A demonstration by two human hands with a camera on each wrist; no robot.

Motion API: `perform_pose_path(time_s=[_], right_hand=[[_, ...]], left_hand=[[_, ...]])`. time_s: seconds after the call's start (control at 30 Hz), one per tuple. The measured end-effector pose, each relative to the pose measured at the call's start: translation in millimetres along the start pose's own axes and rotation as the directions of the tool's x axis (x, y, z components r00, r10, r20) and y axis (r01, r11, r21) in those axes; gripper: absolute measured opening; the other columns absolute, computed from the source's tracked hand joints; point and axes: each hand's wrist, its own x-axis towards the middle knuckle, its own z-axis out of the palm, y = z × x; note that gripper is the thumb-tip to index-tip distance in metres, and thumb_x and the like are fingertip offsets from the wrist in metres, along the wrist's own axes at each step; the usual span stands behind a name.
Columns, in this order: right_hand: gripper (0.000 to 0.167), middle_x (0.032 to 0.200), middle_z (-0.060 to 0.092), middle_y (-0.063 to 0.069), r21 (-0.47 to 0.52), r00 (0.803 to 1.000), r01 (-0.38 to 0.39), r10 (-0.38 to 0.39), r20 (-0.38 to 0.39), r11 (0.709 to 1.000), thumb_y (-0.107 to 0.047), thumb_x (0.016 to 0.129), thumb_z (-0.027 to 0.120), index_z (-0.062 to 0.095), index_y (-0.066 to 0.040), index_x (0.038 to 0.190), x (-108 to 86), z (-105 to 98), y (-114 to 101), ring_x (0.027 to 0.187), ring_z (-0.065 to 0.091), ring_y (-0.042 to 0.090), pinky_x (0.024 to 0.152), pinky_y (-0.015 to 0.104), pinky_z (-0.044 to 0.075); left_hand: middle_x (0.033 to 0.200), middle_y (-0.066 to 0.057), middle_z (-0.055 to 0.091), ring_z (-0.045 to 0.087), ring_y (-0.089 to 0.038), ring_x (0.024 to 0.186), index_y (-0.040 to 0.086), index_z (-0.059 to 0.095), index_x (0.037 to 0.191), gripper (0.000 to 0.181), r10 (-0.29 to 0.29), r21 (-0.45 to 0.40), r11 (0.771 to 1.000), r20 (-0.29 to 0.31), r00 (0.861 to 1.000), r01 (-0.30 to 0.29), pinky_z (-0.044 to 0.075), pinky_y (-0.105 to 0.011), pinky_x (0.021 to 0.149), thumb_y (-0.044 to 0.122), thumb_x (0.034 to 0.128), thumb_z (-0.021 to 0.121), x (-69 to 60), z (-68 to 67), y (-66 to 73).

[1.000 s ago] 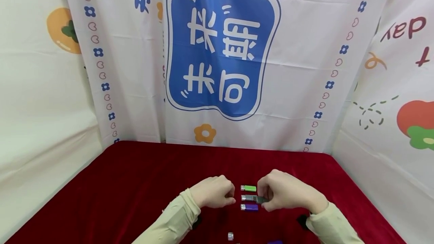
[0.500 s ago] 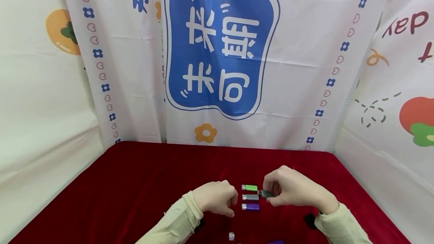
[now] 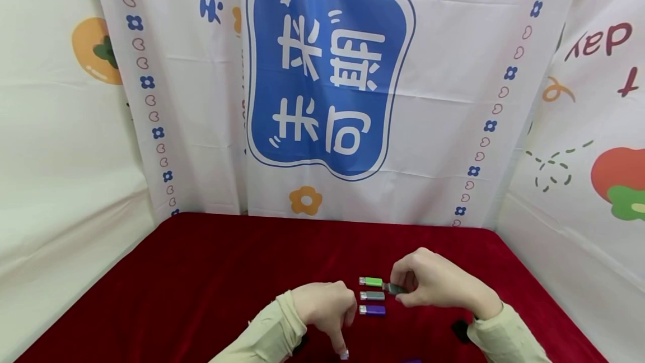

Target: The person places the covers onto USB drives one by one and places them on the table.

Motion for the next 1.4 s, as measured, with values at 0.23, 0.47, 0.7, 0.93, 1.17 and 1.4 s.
perform_pose_path(time_s=[0.23,0.47,0.7,0.93,1.17,1.4], right_hand=[[0.015,0.072,0.061,-0.015,0.005,1.0,-0.018,0.018,-0.009,1.0,-0.008,0.08,0.079,0.071,-0.02,0.081,-0.6,-1,0,0.061,0.057,0.004,0.057,0.025,0.052],[0.013,0.073,0.061,-0.016,0.005,1.0,-0.011,0.011,-0.011,1.0,-0.007,0.08,0.078,0.071,-0.018,0.082,-1.0,1,1,0.061,0.057,0.004,0.057,0.025,0.052],[0.014,0.072,0.06,-0.016,-0.001,1.0,0.005,-0.005,-0.014,1.0,-0.006,0.08,0.078,0.071,-0.018,0.082,-1.1,0,1,0.06,0.057,0.003,0.056,0.024,0.052],[0.014,0.072,0.06,-0.016,-0.007,1.0,-0.002,0.002,-0.012,1.0,-0.007,0.08,0.077,0.071,-0.019,0.082,-0.9,0,1,0.061,0.057,0.003,0.056,0.024,0.052],[0.016,0.073,0.06,-0.016,-0.013,1.0,-0.009,0.009,-0.022,1.0,-0.007,0.08,0.077,0.07,-0.021,0.082,-2.1,1,1,0.061,0.057,0.003,0.057,0.024,0.052],[0.015,0.072,0.06,-0.016,-0.019,1.0,-0.008,0.008,-0.022,1.0,-0.008,0.08,0.076,0.07,-0.022,0.081,-0.7,0,0,0.061,0.057,0.003,0.056,0.024,0.052]], left_hand=[[0.066,0.018,0.053,0.051,0.0,0.054,0.021,0.066,0.069,0.034,0.004,0.017,1.0,0.01,1.0,-0.005,0.042,-0.017,0.049,0.037,0.0606,0.095,0.1,4.8,1.7],[0.067,0.019,0.052,0.05,0.0,0.055,0.023,0.063,0.067,0.035,0.004,0.031,1.0,0.018,1.0,-0.005,0.042,-0.017,0.049,0.035,0.0612,0.095,1.1,9.6,3.5],[0.065,0.018,0.053,0.05,0.001,0.055,0.022,0.065,0.066,0.03,0.005,0.049,0.999,0.028,1.0,-0.007,0.042,-0.017,0.05,0.024,0.0622,0.095,4.5,13.3,4.4],[0.064,0.018,0.054,0.051,0.002,0.055,0.021,0.067,0.067,0.027,0.018,0.036,0.999,0.061,0.998,-0.02,0.043,-0.017,0.05,0.017,0.064,0.094,6.6,12.7,5.8],[0.064,0.019,0.054,0.05,0.002,0.054,0.021,0.067,0.066,0.027,0.042,0.03,0.999,0.058,0.997,-0.044,0.042,-0.016,0.049,0.023,0.0649,0.094,6.2,12.2,6.7],[0.063,0.02,0.054,0.05,0.003,0.054,0.022,0.066,0.064,0.028,0.044,0.031,0.998,0.064,0.997,-0.046,0.042,-0.016,0.049,0.023,0.0652,0.093,7.1,12.7,7.2]])
